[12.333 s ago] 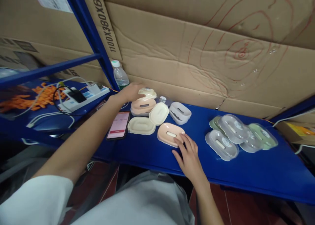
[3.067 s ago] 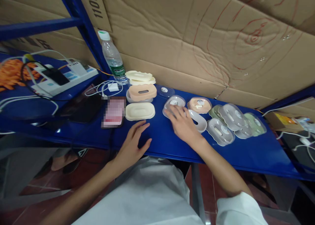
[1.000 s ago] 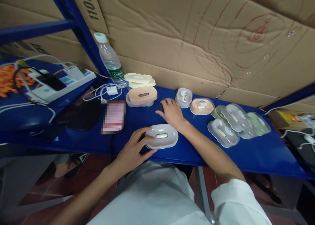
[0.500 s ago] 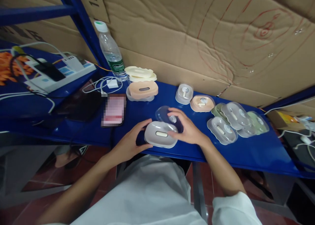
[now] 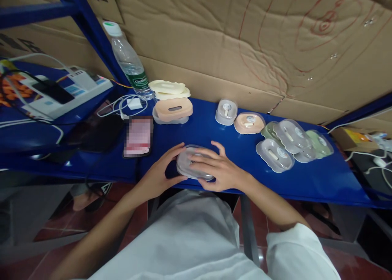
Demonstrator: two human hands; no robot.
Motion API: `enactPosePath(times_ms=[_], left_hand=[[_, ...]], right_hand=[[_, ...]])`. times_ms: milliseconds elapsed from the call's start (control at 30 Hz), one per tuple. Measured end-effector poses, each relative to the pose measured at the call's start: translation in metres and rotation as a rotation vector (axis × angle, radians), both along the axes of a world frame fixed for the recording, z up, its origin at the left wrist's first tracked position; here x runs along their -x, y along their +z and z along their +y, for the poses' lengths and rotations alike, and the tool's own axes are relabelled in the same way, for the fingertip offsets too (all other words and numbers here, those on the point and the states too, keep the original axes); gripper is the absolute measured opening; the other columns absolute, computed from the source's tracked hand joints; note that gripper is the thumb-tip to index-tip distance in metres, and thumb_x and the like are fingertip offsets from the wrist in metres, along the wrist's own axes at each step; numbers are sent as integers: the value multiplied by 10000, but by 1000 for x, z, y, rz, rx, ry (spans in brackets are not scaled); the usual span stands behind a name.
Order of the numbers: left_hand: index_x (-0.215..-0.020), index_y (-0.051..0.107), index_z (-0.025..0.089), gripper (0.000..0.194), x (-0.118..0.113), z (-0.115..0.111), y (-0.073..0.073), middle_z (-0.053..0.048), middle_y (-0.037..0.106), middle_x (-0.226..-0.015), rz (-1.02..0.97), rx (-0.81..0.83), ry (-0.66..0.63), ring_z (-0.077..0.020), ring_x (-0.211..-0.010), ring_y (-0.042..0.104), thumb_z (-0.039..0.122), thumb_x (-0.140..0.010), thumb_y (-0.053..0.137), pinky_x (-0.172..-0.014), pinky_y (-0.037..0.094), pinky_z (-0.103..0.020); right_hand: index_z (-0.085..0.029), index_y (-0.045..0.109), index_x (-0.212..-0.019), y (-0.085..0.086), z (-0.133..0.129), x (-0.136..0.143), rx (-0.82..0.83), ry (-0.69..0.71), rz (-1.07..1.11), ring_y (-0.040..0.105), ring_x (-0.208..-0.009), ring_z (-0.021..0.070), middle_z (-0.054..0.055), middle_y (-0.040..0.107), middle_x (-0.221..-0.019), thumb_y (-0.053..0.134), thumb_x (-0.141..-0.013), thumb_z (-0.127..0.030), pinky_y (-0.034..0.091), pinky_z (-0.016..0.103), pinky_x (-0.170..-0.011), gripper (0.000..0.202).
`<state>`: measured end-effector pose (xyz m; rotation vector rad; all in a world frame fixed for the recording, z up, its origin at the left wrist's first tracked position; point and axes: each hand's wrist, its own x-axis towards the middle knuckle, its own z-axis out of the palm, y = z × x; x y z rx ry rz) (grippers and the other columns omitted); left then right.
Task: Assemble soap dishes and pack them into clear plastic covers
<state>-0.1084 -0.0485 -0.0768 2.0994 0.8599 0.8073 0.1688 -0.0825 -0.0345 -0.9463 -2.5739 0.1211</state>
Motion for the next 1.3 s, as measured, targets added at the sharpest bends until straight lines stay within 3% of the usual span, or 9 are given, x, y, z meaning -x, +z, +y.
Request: enactPosePath(times_ms=[100, 267, 433, 533, 667, 833, 1000, 1167, 1300], left_hand=[[-1614, 404, 330, 770, -1, -1, -2, -114, 483, -1675, -16, -9, 19, -302, -1547, 483, 336, -950, 792, -1270, 429, -529], [-1595, 425, 311, 729, -3, -3, -4, -125, 521, -1632, -62, -37, 71, -297, -1518, 514, 284, -957, 776, -1259, 444, -522], [-1601, 411, 311, 714, -4, -4, -4, -121, 506, -1639, -35, -48, 67, -297, -1536, 489, 273, -974, 750, -1284, 411, -529], [-1586, 421, 321, 651, -5, -6, -2, -117, 439, -1677, -36, -67, 117, -290, -1546, 474, 257, -1002, 703, -1267, 439, -515], [-1580, 428, 321, 582, -7, -9, 3, -137, 422, -1661, -12, -114, 172, -295, -1490, 534, 272, -1039, 636, -1207, 511, -508], [-1534, 499, 295, 487, -10, -13, 4, -140, 500, -1589, 54, -195, 170, -287, -1441, 580, 260, -1057, 591, -1207, 515, -513], [-1429, 602, 270, 373, -12, -15, -2, -138, 536, -1569, 108, -274, 181, -272, -1324, 663, 268, -1056, 599, -1128, 586, -489], [-1341, 664, 242, 295, -14, -15, -5, -130, 582, -1534, 139, -356, 174, -287, -1382, 626, 258, -1053, 602, -1150, 568, -492], [-1331, 675, 240, 292, -17, -15, -2, -134, 592, -1523, 163, -384, 172, -291, -1380, 628, 259, -1051, 596, -1146, 567, -493]], right_hand=[[-418, 681, -1395, -6, 3, -4, -41, -92, -106, 426, -1567, 366, 30, 551, -1636, 708, -974, -499, 96, 721, -1297, 429], [-350, 605, -1523, -9, 10, -8, -55, -14, -120, 363, -1606, 342, 105, 481, -1685, 707, -995, -544, 360, 602, -1262, 572], [-358, 597, -1534, -11, 11, -6, -7, -4, -80, 334, -1620, 349, 99, 480, -1685, 743, -965, -553, 383, 622, -1260, 619], [-328, 572, -1557, -15, 13, -7, 3, -93, -22, 329, -1619, 357, 129, 439, -1702, 727, -978, -542, 414, 617, -1248, 637], [-322, 532, -1584, -6, 26, -21, -80, -184, 84, 432, -1554, 354, 134, 525, -1607, 716, -982, -528, 428, 613, -1248, 662], [-273, 540, -1566, 20, 75, -60, -188, -542, 93, 437, -1517, 410, 167, 488, -1614, 635, -991, -603, 374, 646, -1257, 670], [-219, 581, -1513, 18, 121, -100, -193, -732, 57, 489, -1456, 410, 199, 546, -1564, 574, -994, -632, 401, 639, -1188, 663], [-263, 553, -1560, 11, 120, -110, -245, -848, -18, 362, -1560, 428, 169, 452, -1684, 547, -1019, -584, 290, 674, -1202, 629], [-253, 490, -1605, 16, 114, -110, -242, -835, -42, 337, -1577, 420, 176, 386, -1725, 539, -1017, -512, 256, 684, -1213, 644]])
